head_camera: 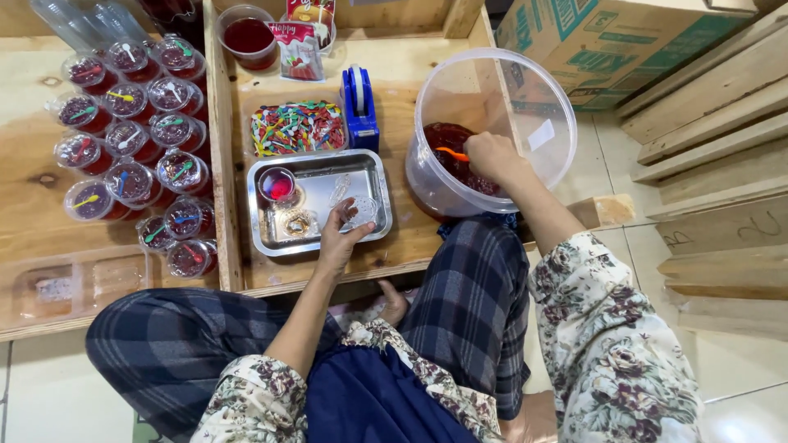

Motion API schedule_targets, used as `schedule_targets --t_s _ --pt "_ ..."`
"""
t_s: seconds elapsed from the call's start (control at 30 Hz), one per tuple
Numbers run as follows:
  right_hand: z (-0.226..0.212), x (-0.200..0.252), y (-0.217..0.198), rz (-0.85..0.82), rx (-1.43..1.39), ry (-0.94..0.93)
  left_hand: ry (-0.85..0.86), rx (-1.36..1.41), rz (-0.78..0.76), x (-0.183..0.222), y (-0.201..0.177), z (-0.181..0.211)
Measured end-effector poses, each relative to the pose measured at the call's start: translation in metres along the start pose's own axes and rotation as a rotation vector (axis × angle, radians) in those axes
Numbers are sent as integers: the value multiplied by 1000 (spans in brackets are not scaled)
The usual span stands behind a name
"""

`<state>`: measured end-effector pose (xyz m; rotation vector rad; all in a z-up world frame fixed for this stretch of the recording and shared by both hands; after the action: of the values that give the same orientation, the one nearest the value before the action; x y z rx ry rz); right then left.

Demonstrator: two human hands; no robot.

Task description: The person fills small plastic cups with a dark red liquid from a bucket using a ladle and then applies plastic lids to seal each cup by hand.

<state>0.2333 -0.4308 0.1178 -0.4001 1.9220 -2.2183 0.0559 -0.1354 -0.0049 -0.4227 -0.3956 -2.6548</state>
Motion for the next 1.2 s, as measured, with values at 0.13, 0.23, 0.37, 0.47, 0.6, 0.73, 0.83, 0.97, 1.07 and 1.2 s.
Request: schedule_targets --t_s 0.13,0.23,0.37,0.47,0.6,0.73,0.83,0.97,1.07,1.2 --pt "-21 20 -29 -57 -27 6 -2 -2 -12 2 3 1" --pt "-34 29 -45 -156 -76 9 15 -12 -2 -1 1 -6" --pt "-38 20 -47 -191 -153 27 19 -18 1 0 1 -7" --pt "-36 6 -46 -134 -158 35 19 -30 2 -2 -2 -11" --pt "-18 -21 -27 -20 -130 61 26 -51 13 -2 -6 -5" --pt "21 -36 10 -23 -32 42 25 -50 22 -4 -8 -5" --pt "32 -26 -12 254 161 18 18 -33 24 -4 -7 -4" --pt "33 -1 -16 -14 142 -1 15 -23 14 -1 -2 -3" --pt "15 15 -18 -216 102 4 10 -22 2 -1 2 -9" --pt "-38 40 -66 -350 -56 36 -5 -22 -12 0 4 -17"
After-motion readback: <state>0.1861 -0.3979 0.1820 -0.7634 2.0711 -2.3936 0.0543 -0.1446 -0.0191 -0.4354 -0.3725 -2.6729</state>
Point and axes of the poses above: each hand's wrist, its own x-axis away from the middle knuckle, its own y-axis out of the palm, z = x × y, the point moved 7 cm from there along -x, towards the middle knuckle, and after that the axes turned 12 degrees about z, right-handed, at the moved point
